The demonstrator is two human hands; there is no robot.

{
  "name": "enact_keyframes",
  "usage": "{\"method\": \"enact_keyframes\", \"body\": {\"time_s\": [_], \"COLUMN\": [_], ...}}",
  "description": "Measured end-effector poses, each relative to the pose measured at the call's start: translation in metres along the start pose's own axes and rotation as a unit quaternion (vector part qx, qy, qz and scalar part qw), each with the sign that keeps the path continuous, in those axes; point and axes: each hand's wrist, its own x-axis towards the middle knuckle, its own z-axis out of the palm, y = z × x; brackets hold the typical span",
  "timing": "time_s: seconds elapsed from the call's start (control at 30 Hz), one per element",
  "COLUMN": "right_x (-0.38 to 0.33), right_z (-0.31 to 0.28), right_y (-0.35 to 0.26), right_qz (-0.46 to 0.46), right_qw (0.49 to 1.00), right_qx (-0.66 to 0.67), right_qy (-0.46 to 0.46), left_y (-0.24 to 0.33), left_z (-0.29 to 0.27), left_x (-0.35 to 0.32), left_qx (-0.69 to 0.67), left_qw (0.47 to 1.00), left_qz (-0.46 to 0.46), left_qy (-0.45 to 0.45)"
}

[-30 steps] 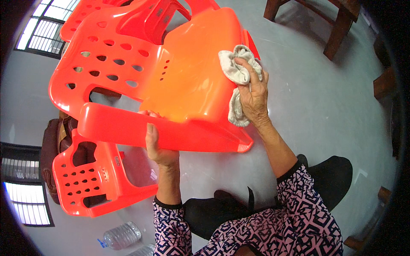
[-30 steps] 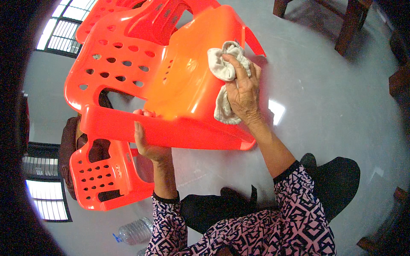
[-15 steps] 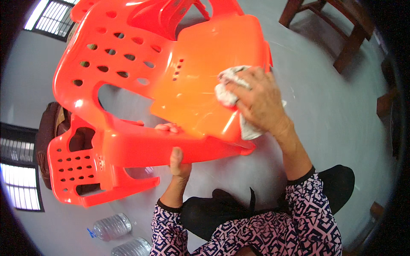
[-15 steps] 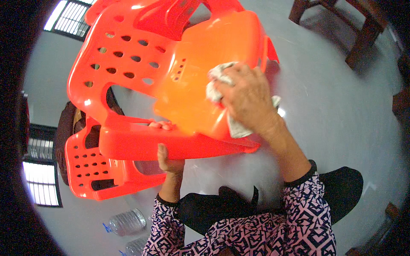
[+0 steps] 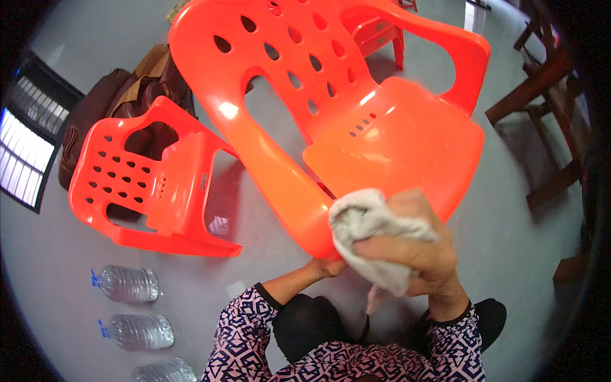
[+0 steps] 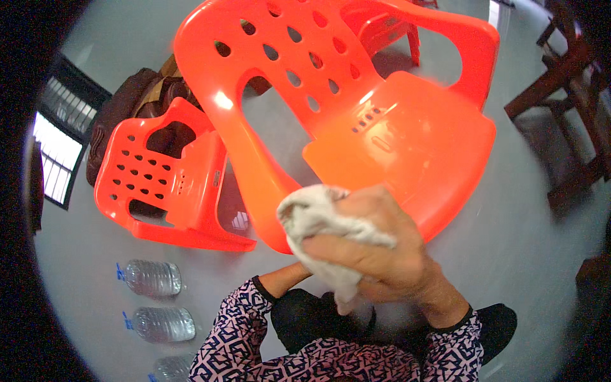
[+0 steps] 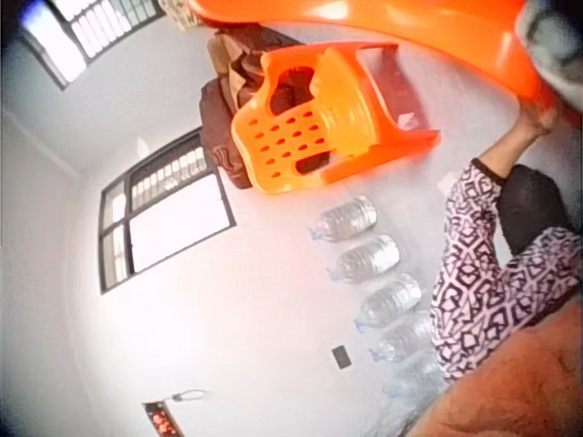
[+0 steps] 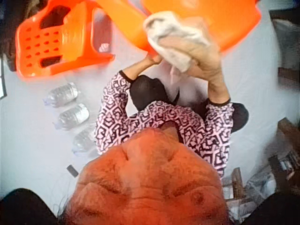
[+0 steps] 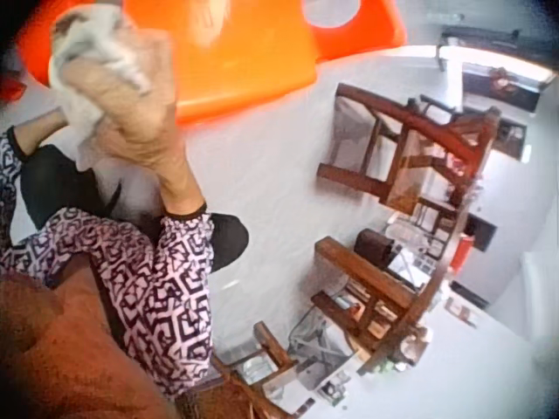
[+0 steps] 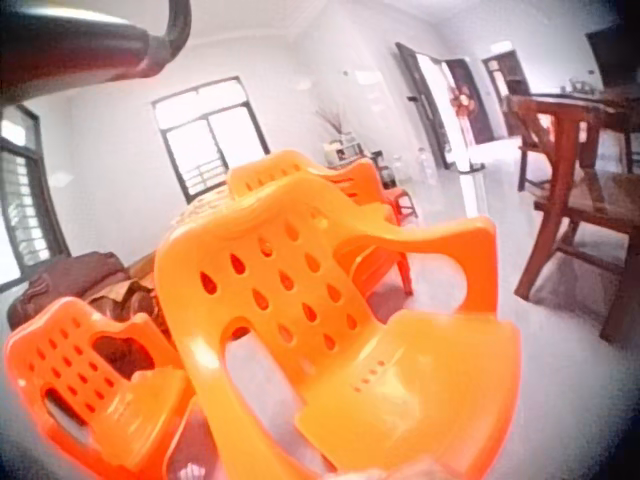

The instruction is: The person wipes the surfaces of red plastic chairs using a white cloth. They clean the seat, backrest, and armrests of multiple chairs, moving from one chair to another while sitting on the floor.

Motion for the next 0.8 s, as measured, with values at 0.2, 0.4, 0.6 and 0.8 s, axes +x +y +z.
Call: {"method": "enact_keyframes", "body": {"time_s": [0.2,0.4,0.6,0.8], "right_x": [0.051,0.116,0.170,0.190], "right_z": [0.006,0.029,0.080,0.120], "right_y": [0.002,0.024,0.060,0.088], "right_qz": [-0.100,-0.115,-0.104,-0.114], "right_qw": [0.985,0.930,0.885,0.925], "right_qx": [-0.036,-0.016,-0.110,-0.245], "right_qy": [-0.137,-0.349,-0.441,-0.268], "left_y": [0.011,0.029,0.033,0.044], "left_z": [0.005,-0.003,0.001,0.003], "left_x": [0.019,0.033,0.035,0.046], "left_qx": [0.083,0.186,0.079,-0.051], "left_qw": [0.992,0.965,0.990,0.996], "left_qz": [0.068,0.142,0.105,0.072], "left_qy": [-0.072,-0.121,-0.040,0.005]}}
